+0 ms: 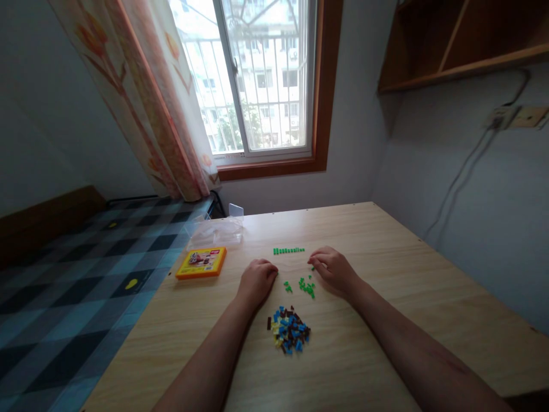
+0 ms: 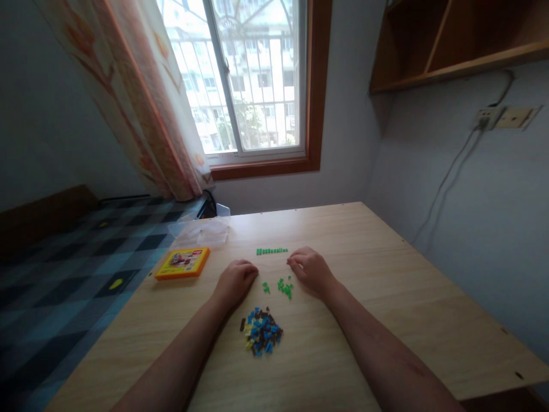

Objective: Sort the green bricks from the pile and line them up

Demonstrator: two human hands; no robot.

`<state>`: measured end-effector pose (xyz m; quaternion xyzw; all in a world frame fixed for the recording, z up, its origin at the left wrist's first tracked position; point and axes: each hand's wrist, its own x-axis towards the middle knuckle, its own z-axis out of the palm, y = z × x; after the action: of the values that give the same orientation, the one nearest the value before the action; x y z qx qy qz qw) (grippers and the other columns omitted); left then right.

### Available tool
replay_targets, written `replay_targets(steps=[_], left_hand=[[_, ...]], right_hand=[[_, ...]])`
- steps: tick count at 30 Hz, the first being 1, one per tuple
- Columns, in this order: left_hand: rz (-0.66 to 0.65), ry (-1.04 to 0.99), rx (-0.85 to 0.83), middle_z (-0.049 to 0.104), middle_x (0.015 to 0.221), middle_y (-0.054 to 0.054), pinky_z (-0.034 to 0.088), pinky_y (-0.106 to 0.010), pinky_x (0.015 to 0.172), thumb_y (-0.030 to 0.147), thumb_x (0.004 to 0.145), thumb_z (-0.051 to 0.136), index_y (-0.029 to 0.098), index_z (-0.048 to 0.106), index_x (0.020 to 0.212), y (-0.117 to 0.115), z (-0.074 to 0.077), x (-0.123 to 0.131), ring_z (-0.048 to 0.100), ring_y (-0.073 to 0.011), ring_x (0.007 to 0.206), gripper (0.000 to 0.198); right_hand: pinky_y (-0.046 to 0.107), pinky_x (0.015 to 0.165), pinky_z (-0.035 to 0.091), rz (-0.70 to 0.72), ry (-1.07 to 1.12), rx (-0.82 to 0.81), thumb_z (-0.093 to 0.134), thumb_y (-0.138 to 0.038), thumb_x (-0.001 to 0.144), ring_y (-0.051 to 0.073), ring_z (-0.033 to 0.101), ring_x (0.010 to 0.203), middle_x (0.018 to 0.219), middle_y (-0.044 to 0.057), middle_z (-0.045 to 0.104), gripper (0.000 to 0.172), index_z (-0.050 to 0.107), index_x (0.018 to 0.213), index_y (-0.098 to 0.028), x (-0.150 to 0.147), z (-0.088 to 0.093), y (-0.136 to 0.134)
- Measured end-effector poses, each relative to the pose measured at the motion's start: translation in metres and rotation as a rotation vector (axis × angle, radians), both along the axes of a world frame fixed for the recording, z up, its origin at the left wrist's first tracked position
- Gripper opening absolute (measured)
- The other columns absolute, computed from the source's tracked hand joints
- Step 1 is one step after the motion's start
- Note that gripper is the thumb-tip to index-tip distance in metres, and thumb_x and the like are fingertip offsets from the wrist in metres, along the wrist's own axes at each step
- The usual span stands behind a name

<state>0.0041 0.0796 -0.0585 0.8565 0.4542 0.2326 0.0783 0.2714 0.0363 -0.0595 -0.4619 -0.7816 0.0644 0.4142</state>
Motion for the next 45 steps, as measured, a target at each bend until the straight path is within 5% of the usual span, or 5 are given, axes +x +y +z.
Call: replay_targets(steps=[16, 22, 45], left_hand=[[0.03, 0.06, 0.0, 0.072, 0.095, -0.007, 0.049, -0.036, 0.086, 0.02, 0.087, 0.065, 0.021, 0.074, 0.079, -0.006, 0.008, 0.002, 0.062, -0.0231, 0.093, 0.012], [0.046, 0.077, -0.008, 0.071, 0.094, -0.007, 0.049, -0.037, 0.085, 0.023, 0.087, 0.066, 0.02, 0.073, 0.077, -0.009, 0.012, 0.003, 0.061, -0.0242, 0.093, 0.012], [-0.074, 0.003, -0.003, 0.074, 0.1, -0.005, 0.05, -0.036, 0.088, 0.02, 0.089, 0.064, 0.024, 0.079, 0.092, -0.005, 0.003, 0.001, 0.064, -0.0228, 0.097, 0.015]], right_hand=[[0.026, 0.066, 0.039, -0.021, -0.176, -0.083, 0.053, -0.03, 0.099, 0.015, 0.057, 0.067, 0.068, 0.004, 0.064, 0.037, 0.07, 0.069, -0.017, 0.022, 0.013, -0.004], [0.024, 0.065, 0.041, 0.076, -0.183, -0.23, 0.064, -0.02, 0.088, 0.013, 0.062, 0.067, 0.076, 0.002, 0.072, 0.016, 0.08, 0.087, -0.021, 0.018, 0.015, -0.011], [0.023, 0.064, 0.045, 0.083, -0.154, -0.31, 0.064, -0.014, 0.081, 0.013, 0.064, 0.067, 0.078, 0.002, 0.073, 0.02, 0.08, 0.09, -0.022, 0.011, 0.012, -0.013]])
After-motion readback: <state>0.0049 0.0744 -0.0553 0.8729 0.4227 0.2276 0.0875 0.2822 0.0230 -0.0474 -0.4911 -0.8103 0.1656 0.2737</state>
